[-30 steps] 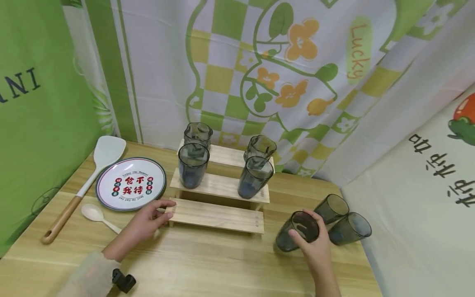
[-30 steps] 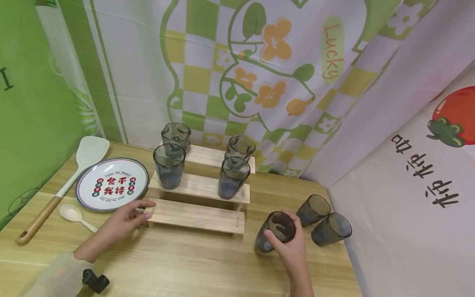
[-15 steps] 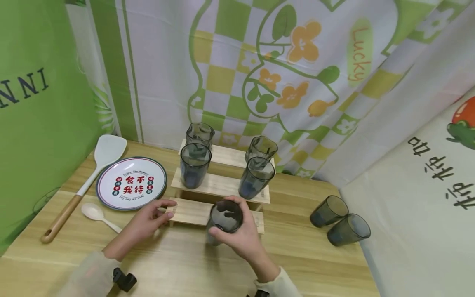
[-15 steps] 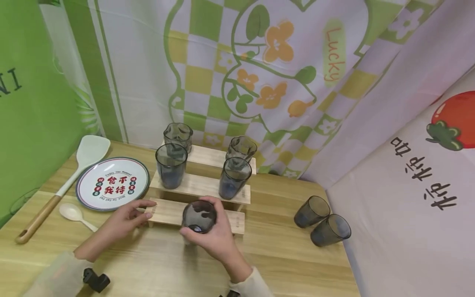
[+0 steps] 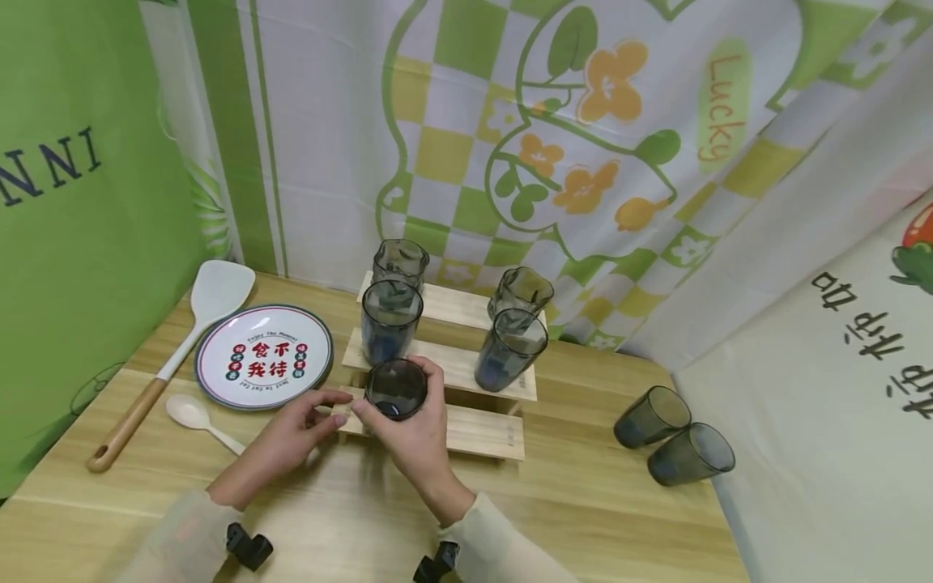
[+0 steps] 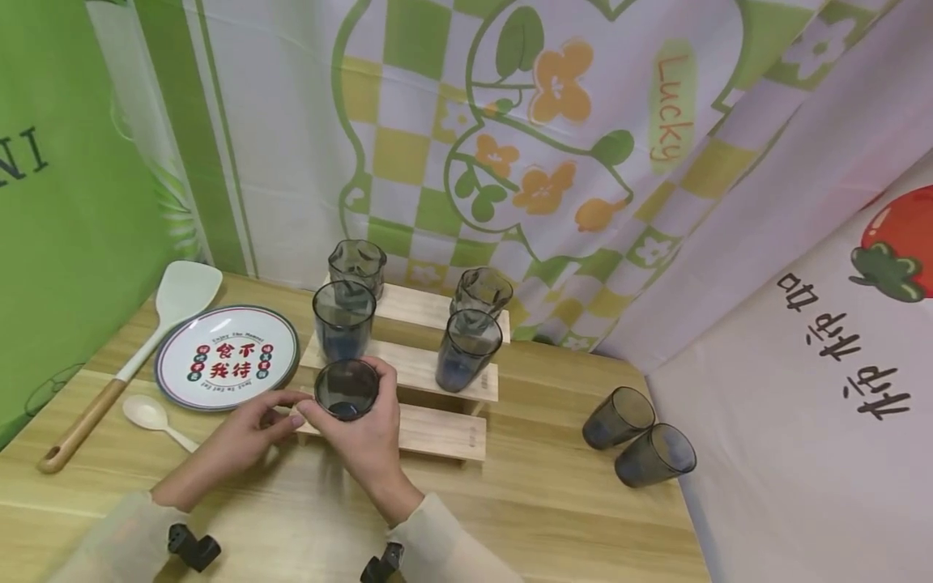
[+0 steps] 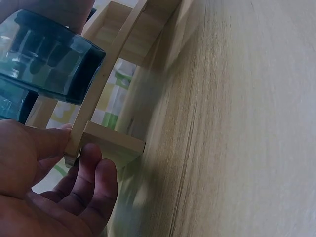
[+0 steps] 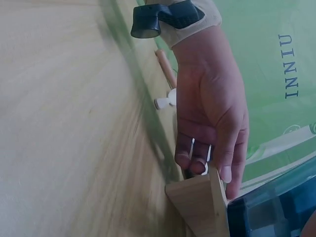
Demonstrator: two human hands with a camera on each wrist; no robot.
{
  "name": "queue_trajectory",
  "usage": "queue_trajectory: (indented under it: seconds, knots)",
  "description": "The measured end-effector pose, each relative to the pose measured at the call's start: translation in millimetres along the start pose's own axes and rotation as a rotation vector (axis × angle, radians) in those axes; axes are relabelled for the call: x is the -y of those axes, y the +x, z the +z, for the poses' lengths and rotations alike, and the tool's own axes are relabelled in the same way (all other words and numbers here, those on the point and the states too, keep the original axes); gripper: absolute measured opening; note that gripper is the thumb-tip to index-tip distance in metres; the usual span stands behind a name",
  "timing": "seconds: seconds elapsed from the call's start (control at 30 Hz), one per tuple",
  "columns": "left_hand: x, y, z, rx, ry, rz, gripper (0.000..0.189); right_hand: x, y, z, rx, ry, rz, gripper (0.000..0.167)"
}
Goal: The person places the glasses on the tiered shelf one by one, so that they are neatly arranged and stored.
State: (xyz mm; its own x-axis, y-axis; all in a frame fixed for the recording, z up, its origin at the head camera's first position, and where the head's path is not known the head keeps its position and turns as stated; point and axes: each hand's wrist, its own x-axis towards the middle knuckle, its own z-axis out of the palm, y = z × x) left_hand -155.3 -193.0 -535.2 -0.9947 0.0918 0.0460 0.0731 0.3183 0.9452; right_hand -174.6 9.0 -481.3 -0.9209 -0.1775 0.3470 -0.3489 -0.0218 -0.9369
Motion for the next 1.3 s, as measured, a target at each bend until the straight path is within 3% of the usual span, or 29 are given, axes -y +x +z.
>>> queue_trajectory:
  seconds: [0.2, 0.37, 0.53, 0.97, 1.1, 1.3]
  knots:
    - [-0.4, -0.1, -0.5, 0.015, -0.014, 0.001, 0.037, -2, -5.3, -10, 0.039, -0.149, 0.023, 0.095]
    - [-0.3, -1.0, -2.3, 0.001, 0.001, 0.013, 0.037, -6, -14.8, -22, 0.088, -0.256, 0.002, 0.090]
    - [-0.8, -1.4, -4.2, -0.001, 0.020, 0.015, 0.037, -8, -13.8, -26, 0.127, -0.256, -0.043, 0.083]
    - [-1.7, -1.7, 0.9, -0.024, 0.041, 0.029, 0.034, -6, -6.1, -32, 0.206, -0.214, 0.009, 0.090]
    - [0.2, -1.9, 4.9, -0.020, 0.037, 0.048, 0.033, -7, -15.0, -58, 0.234, -0.159, -0.045, 0.081]
    - [1.7, -3.9, 3.0, -0.020, 0.050, 0.040, 0.033, -7, -28.5, -136, 0.179, -0.079, -0.275, 0.033]
